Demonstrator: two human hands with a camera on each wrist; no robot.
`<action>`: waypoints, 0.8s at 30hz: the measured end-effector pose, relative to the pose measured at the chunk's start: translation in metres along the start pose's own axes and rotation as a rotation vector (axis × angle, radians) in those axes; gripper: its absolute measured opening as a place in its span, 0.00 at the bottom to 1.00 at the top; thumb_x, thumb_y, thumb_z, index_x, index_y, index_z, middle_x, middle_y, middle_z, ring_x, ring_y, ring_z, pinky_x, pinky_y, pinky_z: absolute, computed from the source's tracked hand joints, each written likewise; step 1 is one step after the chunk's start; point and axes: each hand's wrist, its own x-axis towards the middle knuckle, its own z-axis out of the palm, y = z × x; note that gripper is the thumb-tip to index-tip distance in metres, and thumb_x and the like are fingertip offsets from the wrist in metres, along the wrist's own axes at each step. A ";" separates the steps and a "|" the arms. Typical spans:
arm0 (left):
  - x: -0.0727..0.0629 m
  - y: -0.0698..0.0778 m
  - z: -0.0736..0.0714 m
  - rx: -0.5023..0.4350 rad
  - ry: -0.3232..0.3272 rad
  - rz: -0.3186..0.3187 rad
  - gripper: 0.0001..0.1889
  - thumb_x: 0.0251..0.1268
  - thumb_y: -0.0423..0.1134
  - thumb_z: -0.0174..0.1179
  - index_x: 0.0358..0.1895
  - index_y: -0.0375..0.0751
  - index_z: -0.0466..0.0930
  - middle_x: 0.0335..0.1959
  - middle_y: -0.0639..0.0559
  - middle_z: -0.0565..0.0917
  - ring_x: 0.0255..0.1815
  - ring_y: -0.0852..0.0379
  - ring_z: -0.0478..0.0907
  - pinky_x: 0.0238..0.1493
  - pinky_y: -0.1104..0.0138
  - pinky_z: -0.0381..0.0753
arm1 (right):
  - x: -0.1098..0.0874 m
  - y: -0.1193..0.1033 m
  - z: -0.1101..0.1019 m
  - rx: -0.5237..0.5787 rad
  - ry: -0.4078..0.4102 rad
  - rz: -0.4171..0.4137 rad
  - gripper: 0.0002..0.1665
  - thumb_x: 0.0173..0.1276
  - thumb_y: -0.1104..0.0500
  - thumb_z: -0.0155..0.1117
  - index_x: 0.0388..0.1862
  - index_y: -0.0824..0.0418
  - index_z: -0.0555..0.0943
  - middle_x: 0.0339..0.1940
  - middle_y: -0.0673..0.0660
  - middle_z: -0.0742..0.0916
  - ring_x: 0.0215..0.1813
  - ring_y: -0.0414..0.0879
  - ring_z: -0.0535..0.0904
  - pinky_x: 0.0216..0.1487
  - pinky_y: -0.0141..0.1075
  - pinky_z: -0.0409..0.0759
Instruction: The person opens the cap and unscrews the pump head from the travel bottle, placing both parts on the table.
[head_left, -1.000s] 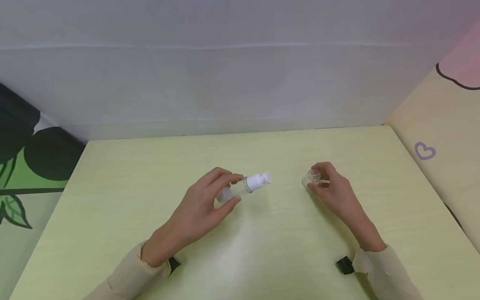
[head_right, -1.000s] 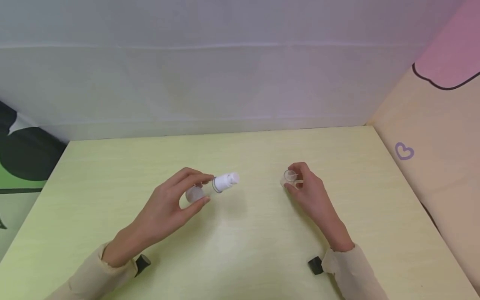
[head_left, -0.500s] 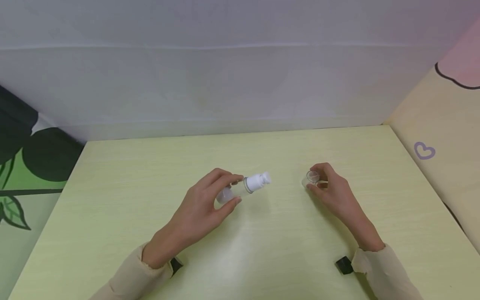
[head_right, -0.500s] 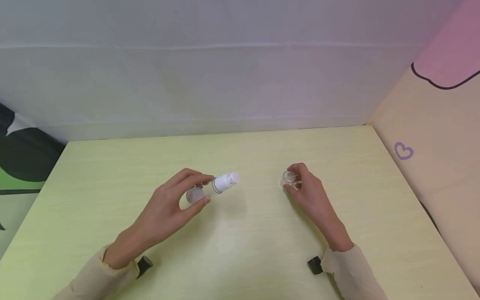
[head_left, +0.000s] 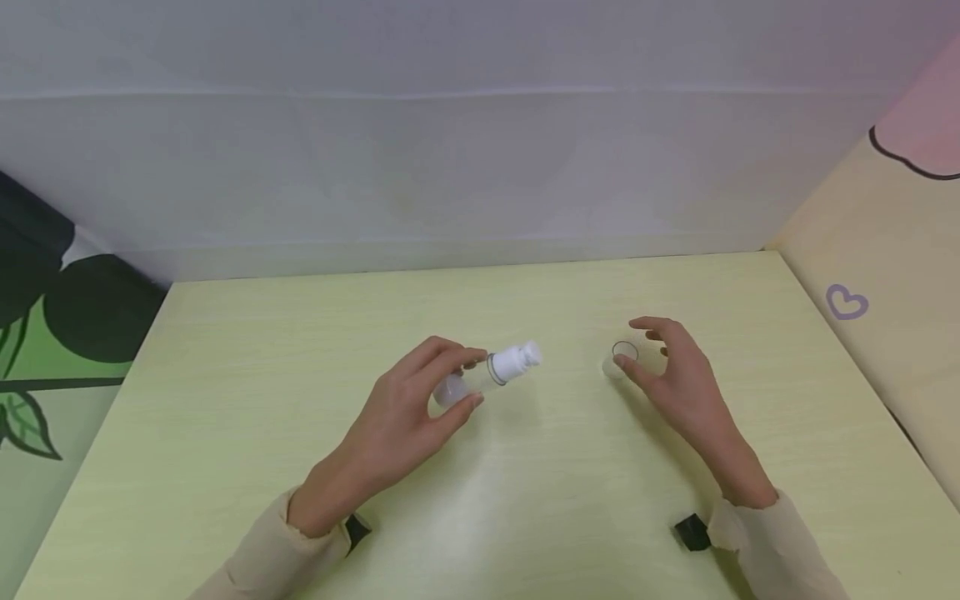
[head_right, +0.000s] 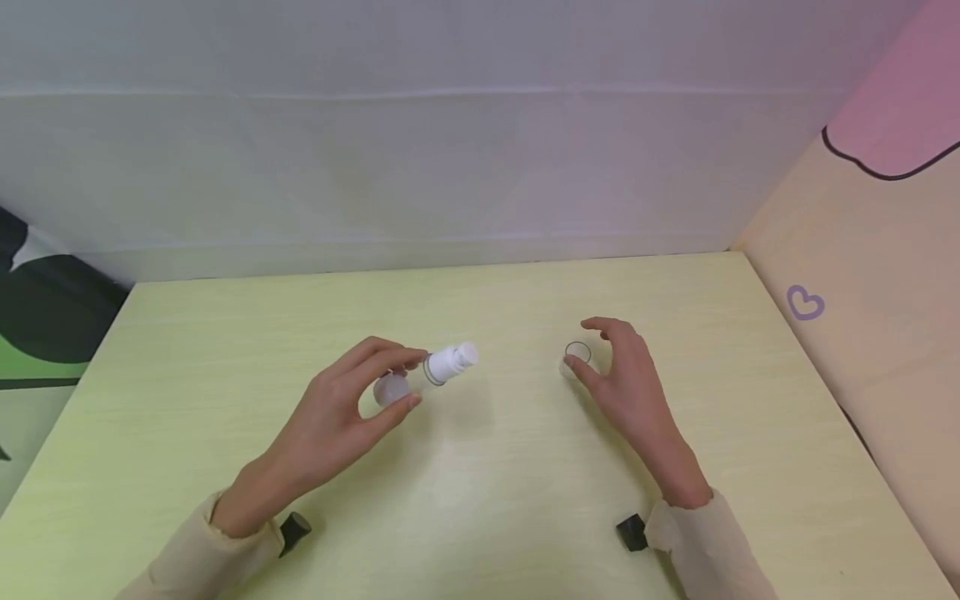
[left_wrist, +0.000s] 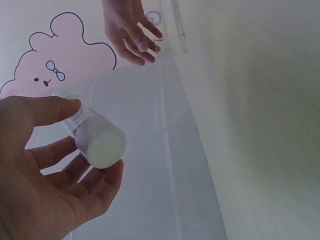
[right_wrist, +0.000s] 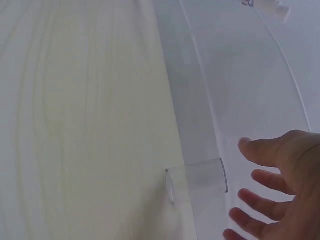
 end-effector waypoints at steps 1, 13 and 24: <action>0.000 0.000 0.000 -0.002 -0.002 0.000 0.22 0.65 0.36 0.73 0.62 0.45 0.82 0.54 0.54 0.83 0.49 0.61 0.81 0.48 0.63 0.86 | -0.001 -0.002 0.000 0.010 0.049 -0.035 0.28 0.73 0.60 0.70 0.68 0.63 0.74 0.68 0.63 0.80 0.68 0.61 0.75 0.68 0.57 0.74; -0.004 0.001 -0.002 0.001 0.016 0.001 0.22 0.66 0.37 0.72 0.62 0.48 0.81 0.54 0.58 0.82 0.49 0.63 0.81 0.48 0.64 0.86 | -0.011 -0.032 0.014 0.288 0.104 -0.394 0.27 0.65 0.76 0.70 0.62 0.62 0.79 0.58 0.55 0.84 0.58 0.38 0.81 0.61 0.28 0.80; -0.011 0.004 0.000 -0.043 -0.023 -0.020 0.22 0.66 0.39 0.73 0.61 0.49 0.78 0.55 0.58 0.82 0.52 0.62 0.81 0.51 0.64 0.86 | -0.027 -0.065 0.042 0.535 -0.168 -0.325 0.29 0.68 0.73 0.70 0.65 0.59 0.76 0.57 0.53 0.83 0.55 0.45 0.84 0.58 0.35 0.86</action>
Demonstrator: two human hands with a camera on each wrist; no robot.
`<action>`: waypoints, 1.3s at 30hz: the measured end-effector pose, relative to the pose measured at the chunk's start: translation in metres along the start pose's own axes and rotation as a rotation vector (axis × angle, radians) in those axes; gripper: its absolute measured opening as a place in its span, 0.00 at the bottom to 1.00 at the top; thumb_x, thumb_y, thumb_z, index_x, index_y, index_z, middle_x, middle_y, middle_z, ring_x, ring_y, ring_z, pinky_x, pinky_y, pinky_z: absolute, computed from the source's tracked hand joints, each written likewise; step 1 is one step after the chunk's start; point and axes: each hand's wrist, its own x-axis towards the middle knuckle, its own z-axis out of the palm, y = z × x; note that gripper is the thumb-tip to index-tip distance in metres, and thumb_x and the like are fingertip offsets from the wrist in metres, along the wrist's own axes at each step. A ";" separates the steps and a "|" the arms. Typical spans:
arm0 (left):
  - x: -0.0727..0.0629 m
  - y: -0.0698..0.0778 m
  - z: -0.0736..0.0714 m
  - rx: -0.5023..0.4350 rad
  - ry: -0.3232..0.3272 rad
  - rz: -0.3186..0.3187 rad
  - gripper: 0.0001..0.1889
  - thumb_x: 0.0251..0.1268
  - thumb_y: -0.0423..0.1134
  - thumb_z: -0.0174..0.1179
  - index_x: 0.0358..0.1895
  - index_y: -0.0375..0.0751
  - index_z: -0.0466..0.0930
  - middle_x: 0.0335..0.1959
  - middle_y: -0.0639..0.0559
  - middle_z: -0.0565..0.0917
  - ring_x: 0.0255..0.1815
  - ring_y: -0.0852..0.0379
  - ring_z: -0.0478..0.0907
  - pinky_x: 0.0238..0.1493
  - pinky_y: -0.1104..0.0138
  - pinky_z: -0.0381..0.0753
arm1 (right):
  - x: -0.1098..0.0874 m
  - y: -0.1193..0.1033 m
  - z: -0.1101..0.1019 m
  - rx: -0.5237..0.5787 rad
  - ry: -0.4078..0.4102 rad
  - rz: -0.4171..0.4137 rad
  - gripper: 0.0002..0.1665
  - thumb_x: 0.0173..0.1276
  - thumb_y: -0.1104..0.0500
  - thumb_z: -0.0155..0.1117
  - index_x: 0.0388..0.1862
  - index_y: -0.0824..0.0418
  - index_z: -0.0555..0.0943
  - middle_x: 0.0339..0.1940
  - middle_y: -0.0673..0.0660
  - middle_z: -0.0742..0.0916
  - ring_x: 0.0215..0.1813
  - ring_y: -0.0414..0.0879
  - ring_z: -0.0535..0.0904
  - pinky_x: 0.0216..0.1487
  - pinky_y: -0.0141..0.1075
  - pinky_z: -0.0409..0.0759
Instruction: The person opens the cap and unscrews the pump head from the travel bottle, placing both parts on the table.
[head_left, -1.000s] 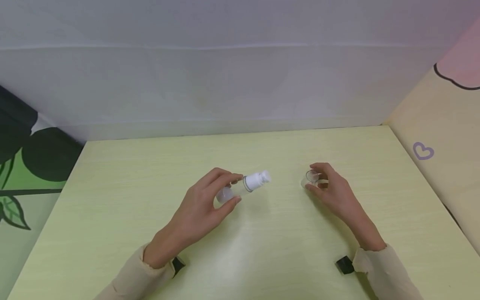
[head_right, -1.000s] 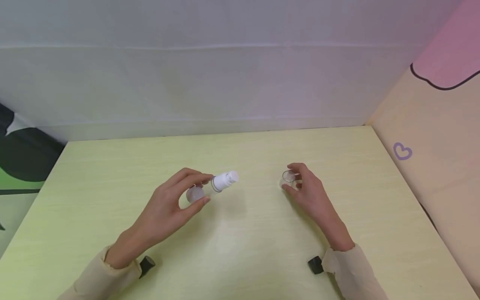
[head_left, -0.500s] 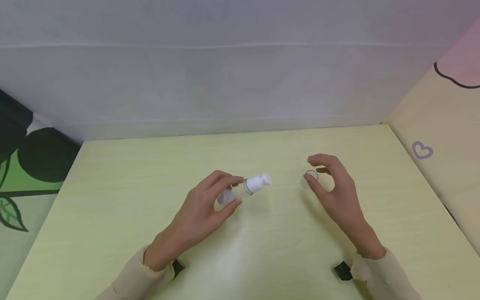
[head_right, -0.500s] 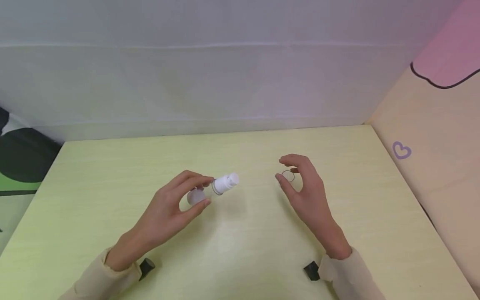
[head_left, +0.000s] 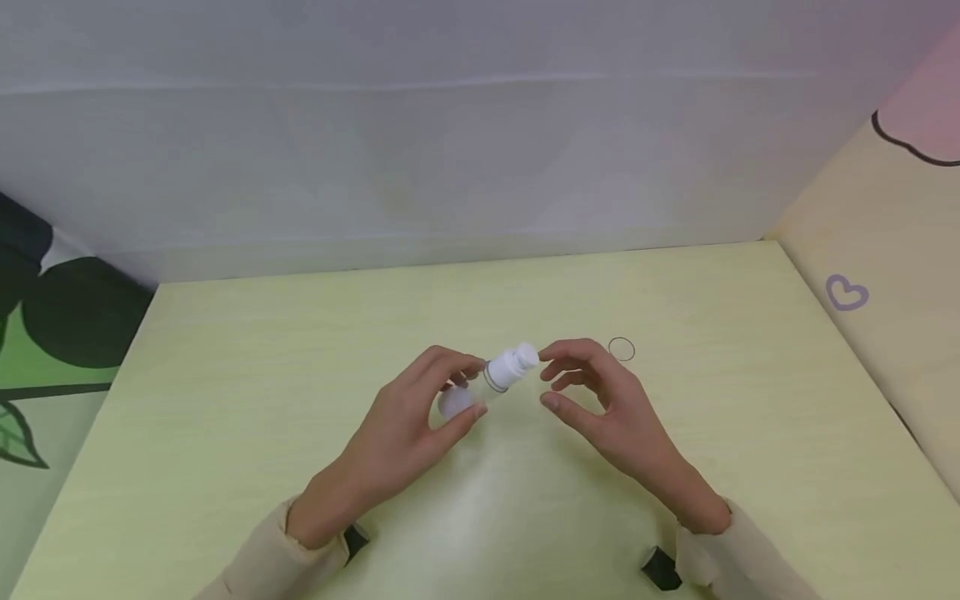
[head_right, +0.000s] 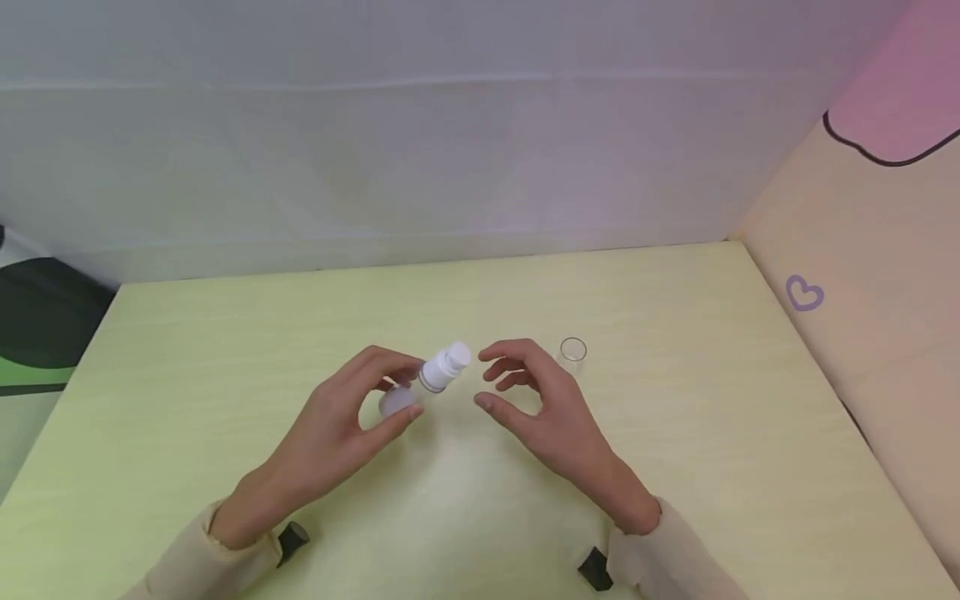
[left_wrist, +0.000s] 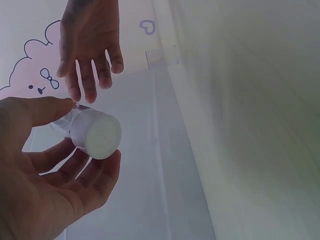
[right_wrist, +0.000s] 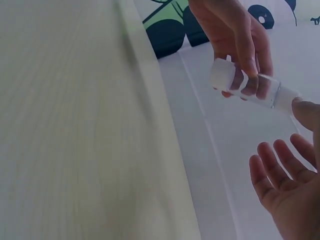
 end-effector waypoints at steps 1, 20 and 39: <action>0.000 0.001 0.000 -0.003 -0.003 0.000 0.22 0.66 0.39 0.73 0.61 0.49 0.78 0.55 0.59 0.82 0.52 0.62 0.81 0.51 0.64 0.86 | 0.001 -0.003 0.004 0.006 -0.007 0.005 0.29 0.67 0.72 0.71 0.65 0.59 0.76 0.56 0.53 0.83 0.54 0.45 0.84 0.57 0.36 0.87; 0.004 0.008 0.004 -0.007 0.033 0.085 0.24 0.63 0.39 0.76 0.60 0.45 0.78 0.52 0.55 0.82 0.51 0.62 0.80 0.50 0.66 0.87 | 0.014 -0.026 0.028 0.064 0.067 -0.014 0.21 0.66 0.71 0.73 0.55 0.62 0.79 0.49 0.55 0.85 0.48 0.43 0.86 0.54 0.34 0.88; 0.009 0.002 0.009 -0.158 0.024 0.179 0.20 0.61 0.37 0.76 0.56 0.46 0.86 0.42 0.58 0.87 0.41 0.62 0.83 0.43 0.67 0.88 | 0.009 -0.019 0.017 0.173 0.071 -0.073 0.20 0.60 0.76 0.75 0.51 0.67 0.87 0.48 0.50 0.91 0.50 0.46 0.86 0.55 0.34 0.88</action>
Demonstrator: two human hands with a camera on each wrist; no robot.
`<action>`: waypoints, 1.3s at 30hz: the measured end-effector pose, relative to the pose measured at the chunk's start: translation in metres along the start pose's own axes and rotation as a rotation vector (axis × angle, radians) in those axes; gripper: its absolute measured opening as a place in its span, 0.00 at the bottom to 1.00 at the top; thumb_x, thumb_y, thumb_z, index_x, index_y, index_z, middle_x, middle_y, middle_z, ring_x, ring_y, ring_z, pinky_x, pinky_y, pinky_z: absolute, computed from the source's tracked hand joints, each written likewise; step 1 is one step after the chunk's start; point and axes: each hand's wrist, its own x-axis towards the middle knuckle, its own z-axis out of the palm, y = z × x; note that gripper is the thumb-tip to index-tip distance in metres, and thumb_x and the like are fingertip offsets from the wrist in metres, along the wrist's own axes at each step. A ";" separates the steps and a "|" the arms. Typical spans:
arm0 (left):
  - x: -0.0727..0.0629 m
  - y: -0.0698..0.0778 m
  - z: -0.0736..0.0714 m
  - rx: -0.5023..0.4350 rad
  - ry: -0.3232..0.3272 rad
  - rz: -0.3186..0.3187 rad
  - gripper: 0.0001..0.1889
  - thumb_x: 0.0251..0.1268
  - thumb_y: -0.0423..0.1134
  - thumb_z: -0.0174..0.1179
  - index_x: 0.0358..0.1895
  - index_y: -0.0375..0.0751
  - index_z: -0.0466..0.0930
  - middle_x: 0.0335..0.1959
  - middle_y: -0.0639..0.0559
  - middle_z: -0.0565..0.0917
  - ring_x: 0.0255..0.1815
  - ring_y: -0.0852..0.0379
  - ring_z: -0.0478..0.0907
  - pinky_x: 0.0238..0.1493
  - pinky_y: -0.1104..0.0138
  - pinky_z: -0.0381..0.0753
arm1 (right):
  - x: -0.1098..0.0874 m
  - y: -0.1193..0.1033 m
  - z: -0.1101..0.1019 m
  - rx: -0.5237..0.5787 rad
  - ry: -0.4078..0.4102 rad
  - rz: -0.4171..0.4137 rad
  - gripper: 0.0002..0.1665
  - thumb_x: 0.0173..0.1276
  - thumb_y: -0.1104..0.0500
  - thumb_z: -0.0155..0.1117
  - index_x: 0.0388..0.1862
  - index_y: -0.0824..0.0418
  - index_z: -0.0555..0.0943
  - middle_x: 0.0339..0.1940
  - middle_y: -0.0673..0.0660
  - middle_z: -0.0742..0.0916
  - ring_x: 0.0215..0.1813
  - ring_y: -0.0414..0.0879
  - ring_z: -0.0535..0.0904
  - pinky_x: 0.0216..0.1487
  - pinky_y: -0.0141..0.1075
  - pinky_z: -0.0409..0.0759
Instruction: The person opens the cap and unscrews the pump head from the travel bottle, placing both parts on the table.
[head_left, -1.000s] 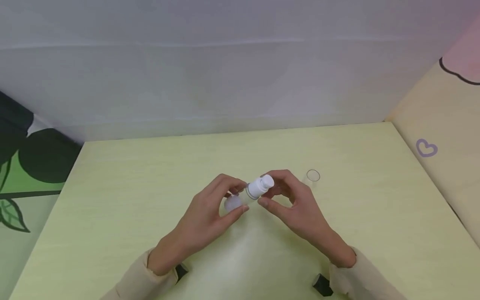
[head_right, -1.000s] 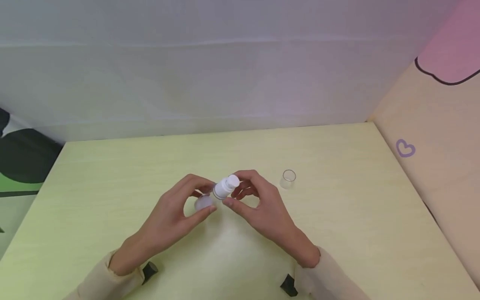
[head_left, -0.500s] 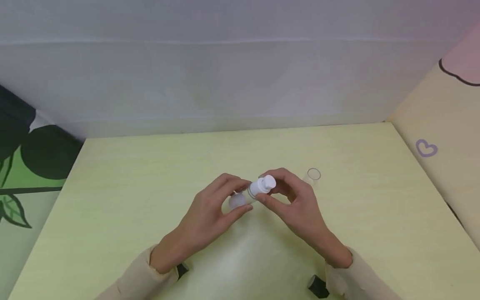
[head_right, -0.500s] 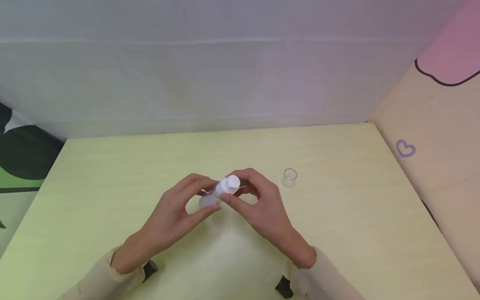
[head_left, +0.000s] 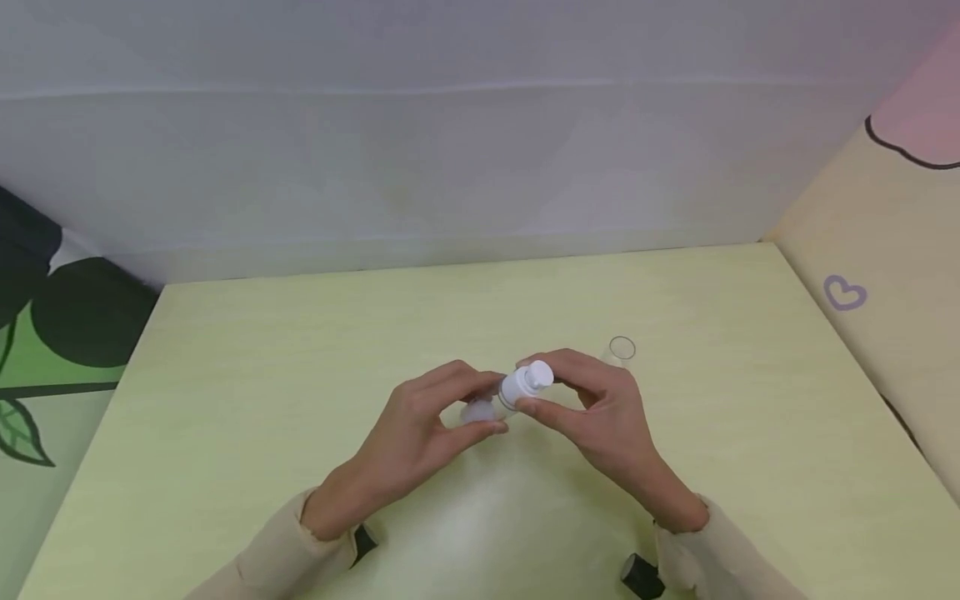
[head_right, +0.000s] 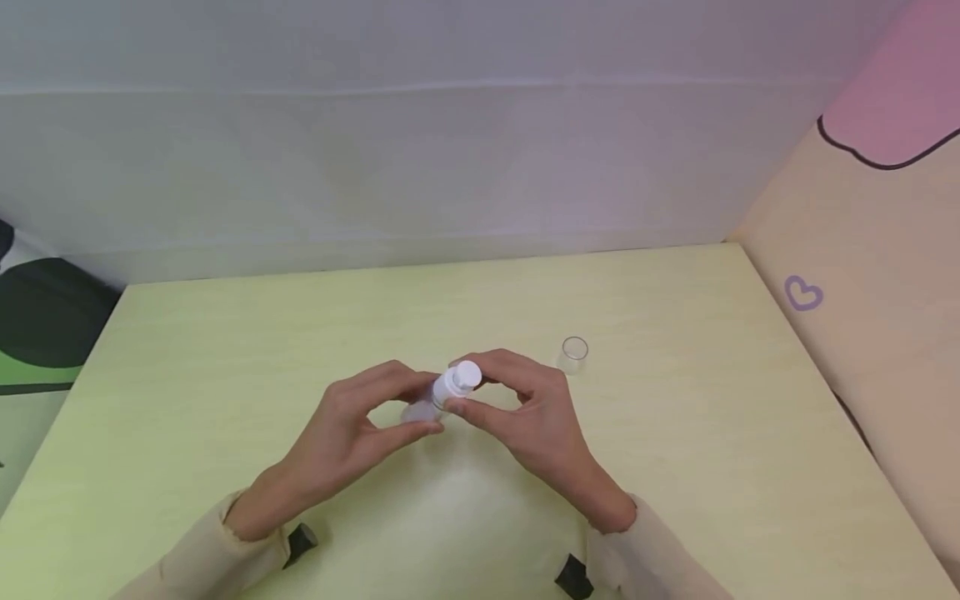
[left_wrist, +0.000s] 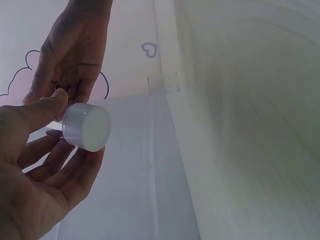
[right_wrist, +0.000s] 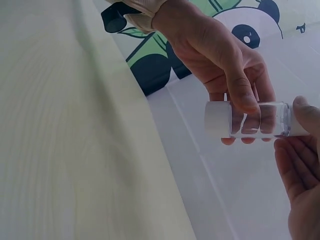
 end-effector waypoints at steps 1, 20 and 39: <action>0.000 0.000 0.000 -0.006 -0.005 0.004 0.20 0.61 0.37 0.76 0.56 0.46 0.86 0.41 0.58 0.87 0.41 0.62 0.83 0.43 0.68 0.87 | 0.000 0.001 0.000 0.007 -0.004 -0.004 0.20 0.59 0.76 0.76 0.51 0.66 0.88 0.48 0.50 0.91 0.50 0.46 0.86 0.55 0.34 0.88; 0.007 -0.006 -0.004 -0.211 -0.059 0.200 0.20 0.59 0.32 0.77 0.55 0.42 0.86 0.41 0.55 0.89 0.42 0.61 0.84 0.46 0.71 0.87 | 0.007 0.008 -0.011 0.122 -0.122 -0.298 0.20 0.56 0.76 0.78 0.48 0.70 0.88 0.44 0.54 0.92 0.45 0.45 0.87 0.47 0.31 0.87; 0.004 -0.005 0.000 -0.378 -0.162 0.055 0.19 0.58 0.34 0.78 0.53 0.44 0.87 0.41 0.53 0.90 0.43 0.62 0.89 0.47 0.65 0.91 | 0.004 0.005 -0.019 0.215 -0.242 -0.331 0.21 0.63 0.69 0.76 0.56 0.70 0.85 0.53 0.53 0.91 0.54 0.46 0.86 0.58 0.34 0.86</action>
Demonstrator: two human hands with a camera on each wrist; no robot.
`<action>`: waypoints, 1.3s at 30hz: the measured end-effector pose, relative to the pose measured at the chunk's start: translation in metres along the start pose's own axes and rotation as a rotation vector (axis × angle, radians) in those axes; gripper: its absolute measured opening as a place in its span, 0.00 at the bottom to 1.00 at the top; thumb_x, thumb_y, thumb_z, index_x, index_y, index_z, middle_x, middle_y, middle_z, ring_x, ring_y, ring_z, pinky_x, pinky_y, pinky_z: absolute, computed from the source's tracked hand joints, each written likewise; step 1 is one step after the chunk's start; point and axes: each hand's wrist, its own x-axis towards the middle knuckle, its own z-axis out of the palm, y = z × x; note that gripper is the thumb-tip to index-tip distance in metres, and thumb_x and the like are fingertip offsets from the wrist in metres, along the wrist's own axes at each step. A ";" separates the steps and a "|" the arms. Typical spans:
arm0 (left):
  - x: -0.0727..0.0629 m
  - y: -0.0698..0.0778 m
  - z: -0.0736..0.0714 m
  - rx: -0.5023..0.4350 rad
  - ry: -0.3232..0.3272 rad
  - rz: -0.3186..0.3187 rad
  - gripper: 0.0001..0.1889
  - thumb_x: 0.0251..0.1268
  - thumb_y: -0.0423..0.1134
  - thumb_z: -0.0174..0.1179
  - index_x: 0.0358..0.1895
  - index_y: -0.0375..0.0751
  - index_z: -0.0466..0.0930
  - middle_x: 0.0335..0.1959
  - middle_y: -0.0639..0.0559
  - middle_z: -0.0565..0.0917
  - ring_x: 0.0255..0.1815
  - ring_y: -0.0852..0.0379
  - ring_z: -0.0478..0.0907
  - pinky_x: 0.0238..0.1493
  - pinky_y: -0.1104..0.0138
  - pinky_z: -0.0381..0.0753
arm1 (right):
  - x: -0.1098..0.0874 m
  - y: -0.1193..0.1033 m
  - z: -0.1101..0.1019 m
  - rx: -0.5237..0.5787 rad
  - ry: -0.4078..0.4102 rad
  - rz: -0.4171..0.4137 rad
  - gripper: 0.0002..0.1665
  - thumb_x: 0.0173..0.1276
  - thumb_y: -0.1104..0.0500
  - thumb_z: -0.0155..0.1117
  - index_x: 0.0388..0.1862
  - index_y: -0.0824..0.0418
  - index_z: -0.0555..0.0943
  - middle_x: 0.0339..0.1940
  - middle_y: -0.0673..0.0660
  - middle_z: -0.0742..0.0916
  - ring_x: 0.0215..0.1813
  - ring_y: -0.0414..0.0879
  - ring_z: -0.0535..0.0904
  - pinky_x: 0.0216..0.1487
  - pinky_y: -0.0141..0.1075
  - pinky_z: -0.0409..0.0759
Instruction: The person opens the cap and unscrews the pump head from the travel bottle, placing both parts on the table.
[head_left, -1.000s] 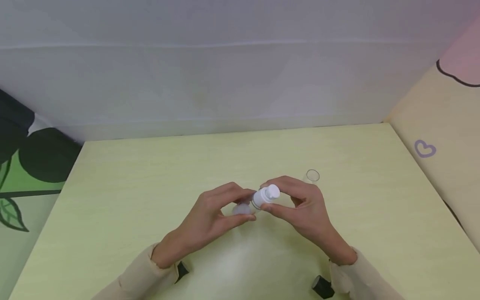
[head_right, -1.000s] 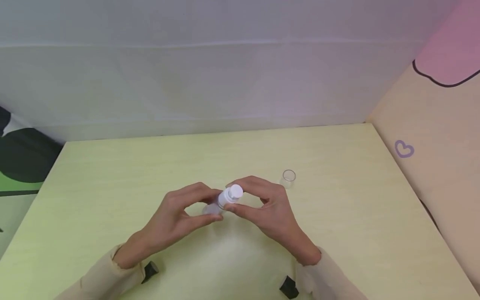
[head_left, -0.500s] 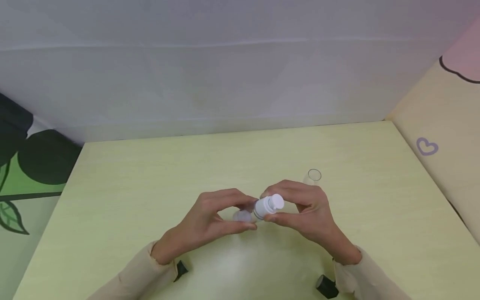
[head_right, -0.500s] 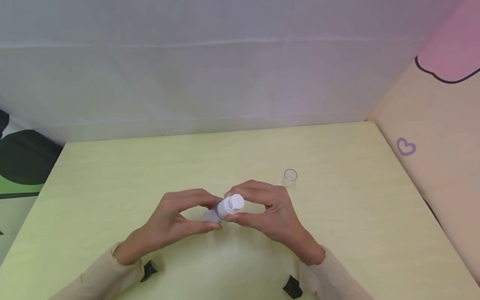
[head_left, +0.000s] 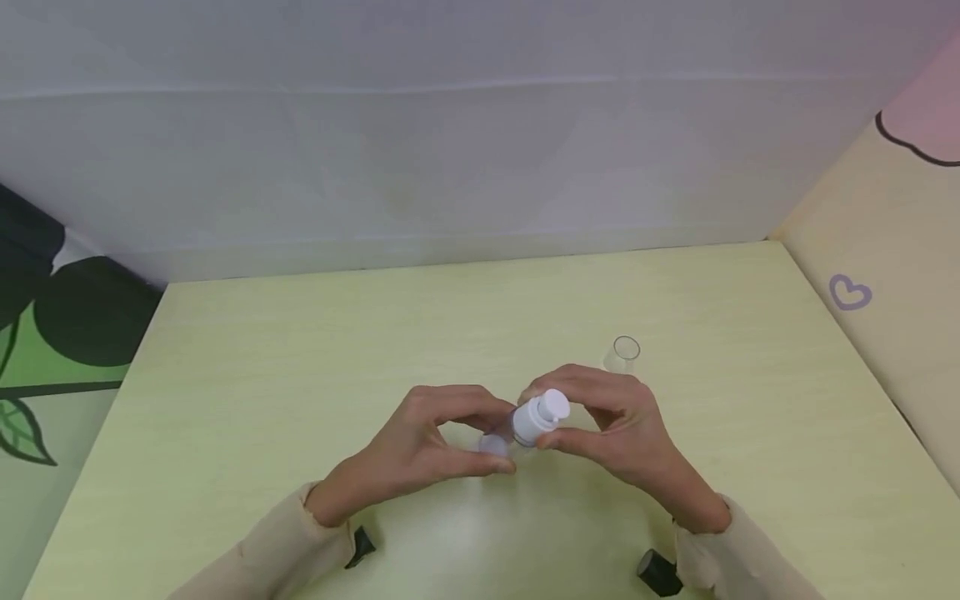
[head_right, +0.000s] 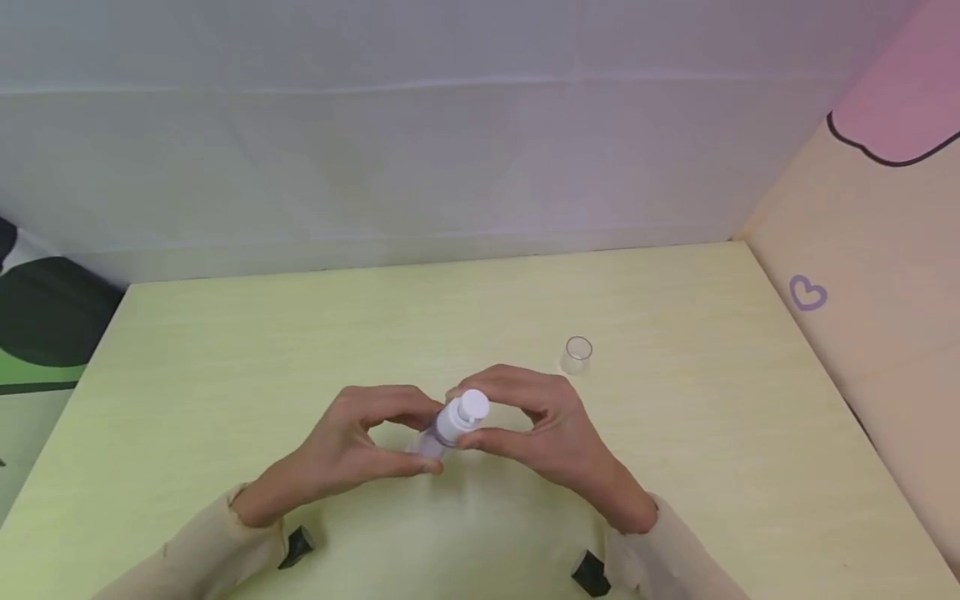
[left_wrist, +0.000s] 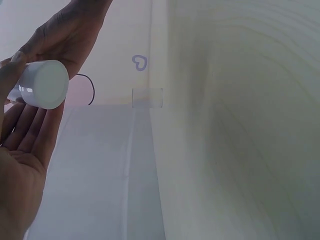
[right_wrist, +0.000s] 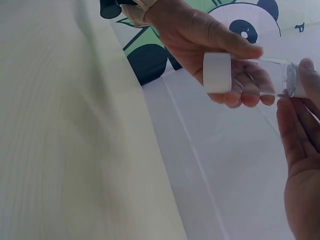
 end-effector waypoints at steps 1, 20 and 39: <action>0.000 0.000 0.001 0.015 0.014 -0.002 0.19 0.57 0.34 0.78 0.53 0.45 0.87 0.41 0.54 0.90 0.43 0.62 0.89 0.47 0.65 0.91 | 0.000 -0.001 0.001 -0.012 0.009 0.013 0.22 0.64 0.69 0.75 0.57 0.70 0.84 0.54 0.52 0.90 0.55 0.45 0.86 0.60 0.34 0.85; 0.008 0.009 0.015 0.174 0.168 0.053 0.22 0.52 0.30 0.81 0.50 0.42 0.84 0.44 0.52 0.89 0.44 0.59 0.87 0.50 0.66 0.90 | -0.003 -0.022 0.021 -0.047 0.169 0.257 0.29 0.58 0.80 0.73 0.53 0.72 0.68 0.52 0.50 0.80 0.53 0.44 0.80 0.59 0.31 0.83; 0.010 0.021 0.013 0.142 0.149 -0.015 0.20 0.56 0.32 0.79 0.51 0.44 0.83 0.46 0.54 0.89 0.46 0.61 0.86 0.54 0.64 0.89 | 0.000 -0.033 0.017 -0.079 0.120 0.271 0.27 0.64 0.82 0.64 0.61 0.72 0.70 0.54 0.52 0.78 0.54 0.44 0.78 0.64 0.32 0.82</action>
